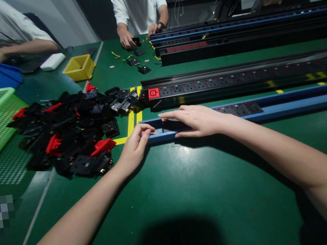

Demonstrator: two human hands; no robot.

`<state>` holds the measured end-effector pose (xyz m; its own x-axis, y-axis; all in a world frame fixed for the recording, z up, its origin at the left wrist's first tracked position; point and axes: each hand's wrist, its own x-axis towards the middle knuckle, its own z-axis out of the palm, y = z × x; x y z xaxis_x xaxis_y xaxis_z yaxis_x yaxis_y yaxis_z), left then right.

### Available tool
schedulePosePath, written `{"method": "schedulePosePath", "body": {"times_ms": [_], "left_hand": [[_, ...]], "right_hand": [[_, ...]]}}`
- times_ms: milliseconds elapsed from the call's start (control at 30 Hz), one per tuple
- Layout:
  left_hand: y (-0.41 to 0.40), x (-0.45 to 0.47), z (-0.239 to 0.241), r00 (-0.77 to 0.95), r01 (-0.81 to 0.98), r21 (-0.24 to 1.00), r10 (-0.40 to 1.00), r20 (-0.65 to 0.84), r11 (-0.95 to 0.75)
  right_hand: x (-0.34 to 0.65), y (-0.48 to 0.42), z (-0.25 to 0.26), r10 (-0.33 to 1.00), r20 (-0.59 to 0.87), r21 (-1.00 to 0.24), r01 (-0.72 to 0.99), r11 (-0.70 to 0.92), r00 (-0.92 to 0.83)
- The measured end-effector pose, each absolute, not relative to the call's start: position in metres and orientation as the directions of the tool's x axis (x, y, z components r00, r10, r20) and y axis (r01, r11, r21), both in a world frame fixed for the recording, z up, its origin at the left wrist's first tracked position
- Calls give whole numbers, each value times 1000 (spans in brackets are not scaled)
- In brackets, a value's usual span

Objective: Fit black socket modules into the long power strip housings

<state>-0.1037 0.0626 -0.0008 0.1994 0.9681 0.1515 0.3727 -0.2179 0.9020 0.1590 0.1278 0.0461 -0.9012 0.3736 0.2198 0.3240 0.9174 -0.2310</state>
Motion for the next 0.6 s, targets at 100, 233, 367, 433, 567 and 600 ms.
{"method": "schedulePosePath", "body": {"times_ms": [100,233,367,433,567,600], "left_hand": [[62,-104,0,193,373,905,971,139,-203],[61,-103,1,188,370,907,972,141,-203],[63,-104,-1,163,353,916,976,142,-192],[64,-104,-3,132,314,932,981,144,-179],[66,-104,-4,67,265,952,988,142,-155],[67,-104,-3,61,273,949,988,144,-155]], "right_hand": [[158,129,47,373,207,-235,324,916,-904],[158,129,48,367,214,-223,321,920,-905],[158,128,47,346,224,-190,307,933,-911],[159,127,47,342,220,-175,308,935,-913],[159,126,47,336,205,-133,314,940,-919],[159,126,47,331,204,-118,312,943,-921]]}}
